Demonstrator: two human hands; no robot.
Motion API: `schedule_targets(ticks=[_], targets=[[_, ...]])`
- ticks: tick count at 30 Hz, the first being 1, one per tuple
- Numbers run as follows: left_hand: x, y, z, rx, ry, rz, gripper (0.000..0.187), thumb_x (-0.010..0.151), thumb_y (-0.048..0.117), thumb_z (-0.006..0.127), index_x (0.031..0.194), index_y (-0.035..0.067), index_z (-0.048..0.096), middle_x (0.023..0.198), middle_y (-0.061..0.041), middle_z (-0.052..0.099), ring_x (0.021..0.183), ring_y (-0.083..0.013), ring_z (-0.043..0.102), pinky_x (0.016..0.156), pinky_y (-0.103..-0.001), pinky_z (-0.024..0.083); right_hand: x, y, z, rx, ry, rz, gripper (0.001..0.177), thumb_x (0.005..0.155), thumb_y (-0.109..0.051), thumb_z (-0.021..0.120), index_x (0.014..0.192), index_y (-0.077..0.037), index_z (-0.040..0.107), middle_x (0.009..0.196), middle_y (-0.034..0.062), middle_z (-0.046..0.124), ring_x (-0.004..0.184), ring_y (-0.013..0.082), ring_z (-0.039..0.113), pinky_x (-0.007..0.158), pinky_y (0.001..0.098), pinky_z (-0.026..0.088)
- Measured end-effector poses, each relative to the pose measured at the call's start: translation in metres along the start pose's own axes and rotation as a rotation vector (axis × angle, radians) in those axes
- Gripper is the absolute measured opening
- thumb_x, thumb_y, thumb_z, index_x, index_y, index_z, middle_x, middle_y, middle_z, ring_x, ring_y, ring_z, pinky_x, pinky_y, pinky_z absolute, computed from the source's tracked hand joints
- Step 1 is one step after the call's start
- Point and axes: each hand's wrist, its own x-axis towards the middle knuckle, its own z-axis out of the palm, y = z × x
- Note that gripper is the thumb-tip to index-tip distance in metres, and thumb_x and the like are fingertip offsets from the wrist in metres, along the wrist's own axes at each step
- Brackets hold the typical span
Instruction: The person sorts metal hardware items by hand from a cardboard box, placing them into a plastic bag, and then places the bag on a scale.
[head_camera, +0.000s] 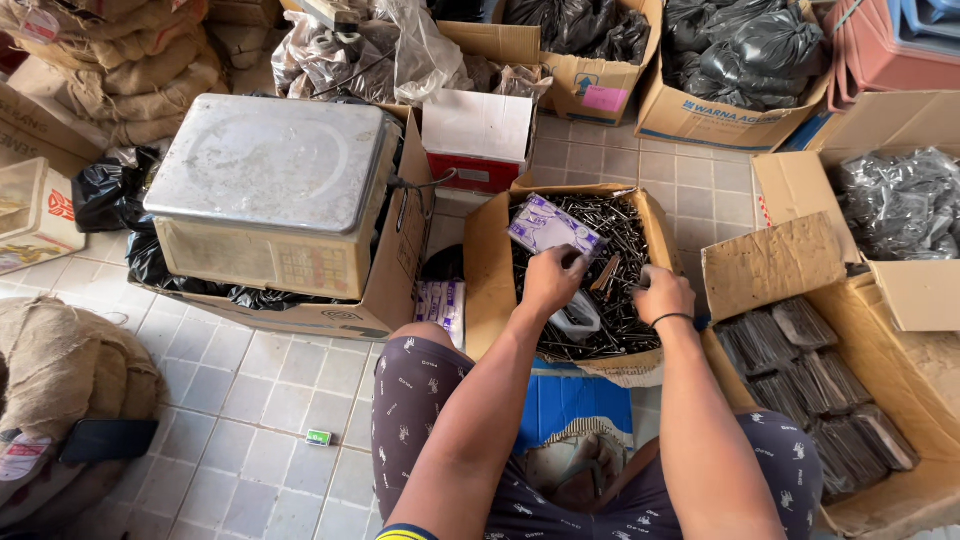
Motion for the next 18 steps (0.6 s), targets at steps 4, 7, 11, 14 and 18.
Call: schedule_targets(ticks=[4,7,11,14,18], targets=[[-0.006,0.02,0.002,-0.002,-0.013,0.029,0.038,0.1,0.04,0.073,0.122,0.012,0.084,0.117,-0.02,0.084,0.118,-0.0475,0.078,0.103,-0.061,0.063,-0.039,-0.024,-0.047,0.043,-0.029,-0.021,0.014,0.096,-0.029,0.071,0.085,-0.023,0.078,0.058,0.0025,0.075,0.072,0.0268,0.084,0.09,0.0456,0.067],[-0.014,0.033,-0.006,-0.14,-0.051,0.134,0.041,0.108,0.039,0.072,0.137,0.013,0.081,0.125,-0.026,0.08,0.129,-0.0501,0.074,0.111,-0.057,0.061,-0.058,-0.041,-0.07,0.282,-0.093,-0.131,0.007,0.09,-0.018,0.077,0.084,-0.015,0.08,0.06,0.0119,0.075,0.053,0.0234,0.078,0.061,0.0377,0.066],[-0.013,0.028,-0.01,-0.154,-0.109,0.145,0.049,0.116,0.054,0.059,0.141,0.016,0.077,0.131,-0.029,0.076,0.135,-0.0552,0.067,0.118,-0.064,0.053,-0.083,-0.083,-0.081,0.637,-0.231,-0.238,0.002,0.09,-0.002,0.077,0.088,-0.003,0.076,0.068,0.0171,0.068,0.054,0.0221,0.07,0.047,0.0331,0.063],[-0.011,0.013,-0.015,-0.145,-0.135,0.021,0.05,0.116,0.053,0.053,0.105,0.009,0.075,0.093,-0.025,0.073,0.101,-0.0486,0.069,0.096,-0.059,0.053,-0.077,-0.09,-0.059,0.809,-0.335,-0.304,0.01,0.091,0.001,0.078,0.084,-0.001,0.071,0.074,0.0126,0.064,0.06,0.0189,0.065,0.048,0.0298,0.065],[0.002,-0.015,-0.021,-0.009,-0.198,-0.106,0.062,0.111,0.054,0.053,0.074,0.008,0.075,0.069,-0.02,0.075,0.084,-0.045,0.076,0.083,-0.052,0.058,-0.066,-0.1,-0.042,0.99,-0.435,-0.389,0.016,0.093,0.008,0.075,0.083,-0.002,0.066,0.09,0.0079,0.067,0.06,0.0156,0.064,0.045,0.0268,0.062]])
